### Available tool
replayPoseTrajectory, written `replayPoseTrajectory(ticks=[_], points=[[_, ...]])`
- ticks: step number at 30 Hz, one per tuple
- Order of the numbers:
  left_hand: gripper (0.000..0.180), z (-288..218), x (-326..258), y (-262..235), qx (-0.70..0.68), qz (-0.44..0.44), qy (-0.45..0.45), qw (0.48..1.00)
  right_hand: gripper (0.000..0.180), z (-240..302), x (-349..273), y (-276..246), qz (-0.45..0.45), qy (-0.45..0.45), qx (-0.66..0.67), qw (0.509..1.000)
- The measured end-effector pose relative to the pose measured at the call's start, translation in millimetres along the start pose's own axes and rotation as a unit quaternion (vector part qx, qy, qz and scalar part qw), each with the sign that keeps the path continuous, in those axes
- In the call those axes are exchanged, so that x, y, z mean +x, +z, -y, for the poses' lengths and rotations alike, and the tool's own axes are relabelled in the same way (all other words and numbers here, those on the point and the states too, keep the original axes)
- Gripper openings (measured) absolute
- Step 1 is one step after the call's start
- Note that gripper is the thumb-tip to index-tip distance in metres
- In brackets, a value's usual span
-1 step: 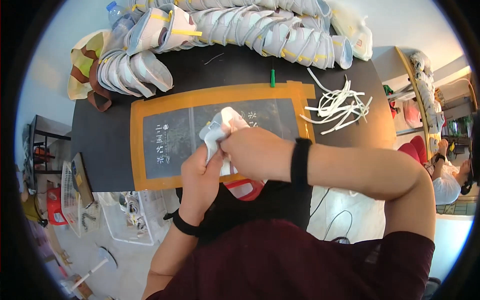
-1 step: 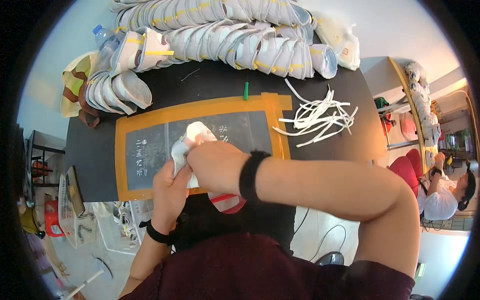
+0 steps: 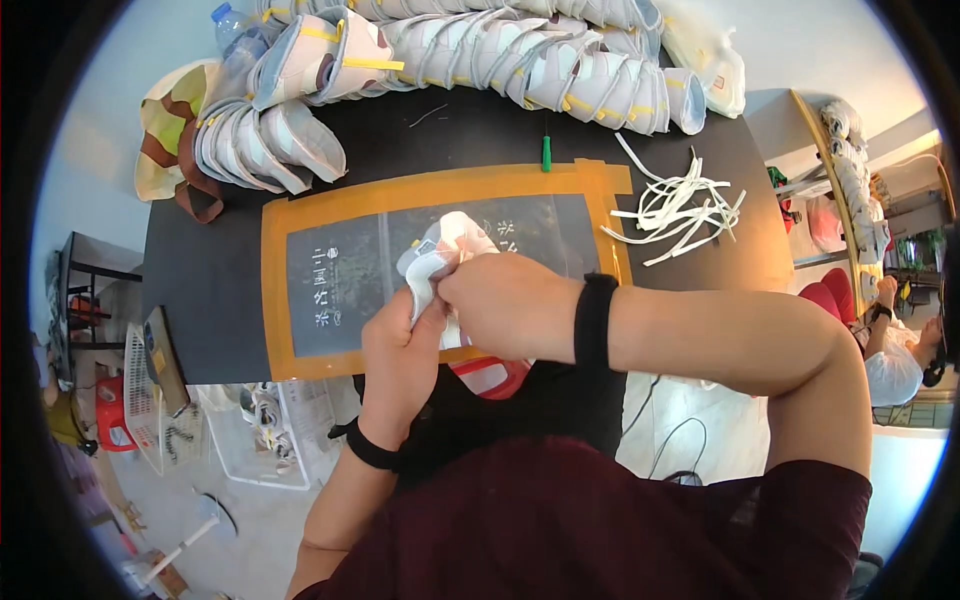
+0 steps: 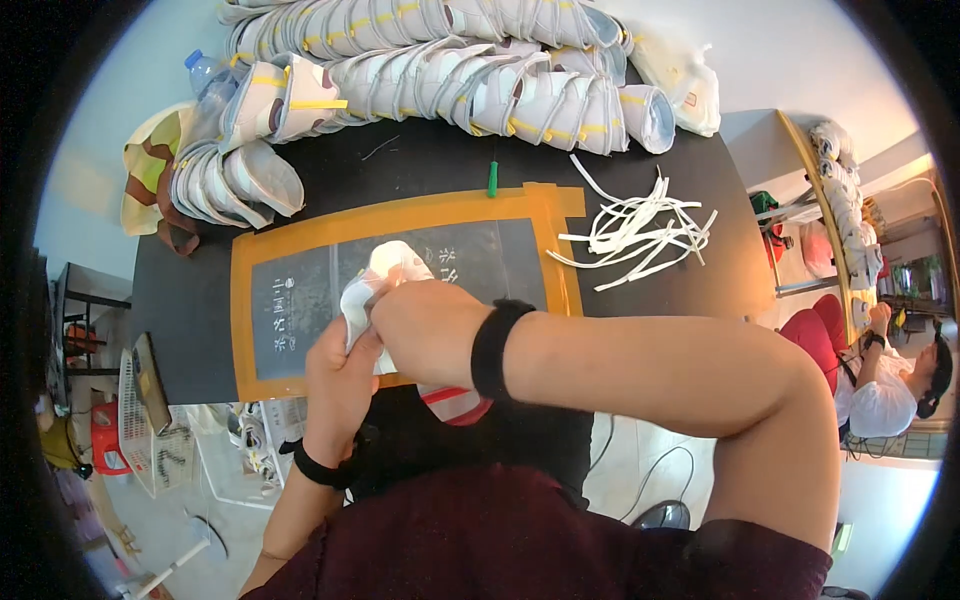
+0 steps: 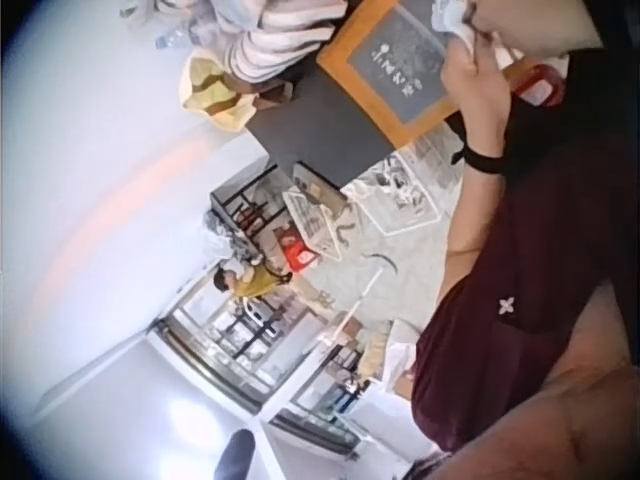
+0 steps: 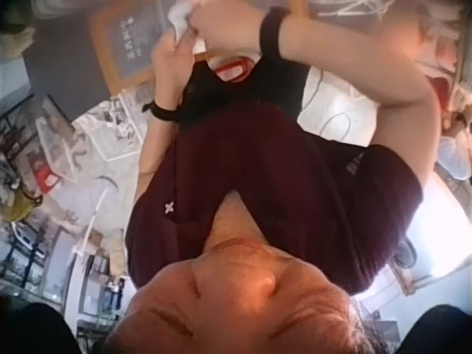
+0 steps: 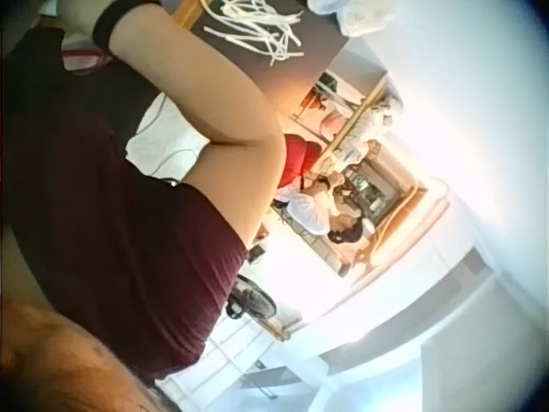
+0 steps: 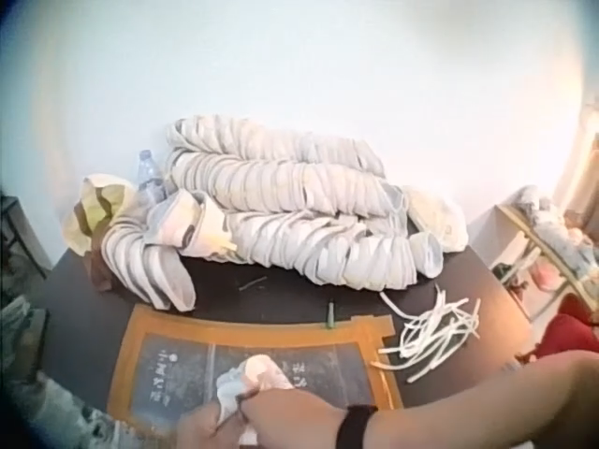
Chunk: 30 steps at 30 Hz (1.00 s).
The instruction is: Adjusting internal components of a shoe upper using a manual pick tool.
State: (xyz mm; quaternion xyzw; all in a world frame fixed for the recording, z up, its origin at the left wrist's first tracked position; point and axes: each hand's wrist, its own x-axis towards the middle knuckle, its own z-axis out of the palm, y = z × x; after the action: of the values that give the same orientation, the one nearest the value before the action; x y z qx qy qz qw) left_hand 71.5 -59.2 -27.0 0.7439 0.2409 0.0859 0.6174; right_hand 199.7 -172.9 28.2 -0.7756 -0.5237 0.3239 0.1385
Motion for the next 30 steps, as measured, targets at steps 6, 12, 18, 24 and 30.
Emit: replayPoseTrajectory(ticks=[6, 12, 18, 24, 30], points=[[0.021, -9, 2, -4, -0.024, 0.017, -0.049, 0.998, 0.019, -2, -4, 15, -0.033, 0.014, -0.046, 0.998], [0.025, 14, -2, -5, -0.041, 0.041, 0.075, 0.995, 0.017, 15, -53, 2, -0.091, -0.023, -0.202, 0.975], [0.022, 12, -10, -23, -0.290, -0.021, -0.014, 0.957, 0.012, 21, -105, 10, -0.125, 0.053, -0.286, 0.949], [0.024, -5, -17, -10, -0.428, 0.103, -0.107, 0.891, 0.014, 7, -76, 57, -0.385, -0.014, 0.263, 0.885], [0.026, 0, -20, -4, -0.401, 0.083, -0.137, 0.902, 0.030, -5, -39, 82, -0.390, -0.004, 0.250, 0.886]])
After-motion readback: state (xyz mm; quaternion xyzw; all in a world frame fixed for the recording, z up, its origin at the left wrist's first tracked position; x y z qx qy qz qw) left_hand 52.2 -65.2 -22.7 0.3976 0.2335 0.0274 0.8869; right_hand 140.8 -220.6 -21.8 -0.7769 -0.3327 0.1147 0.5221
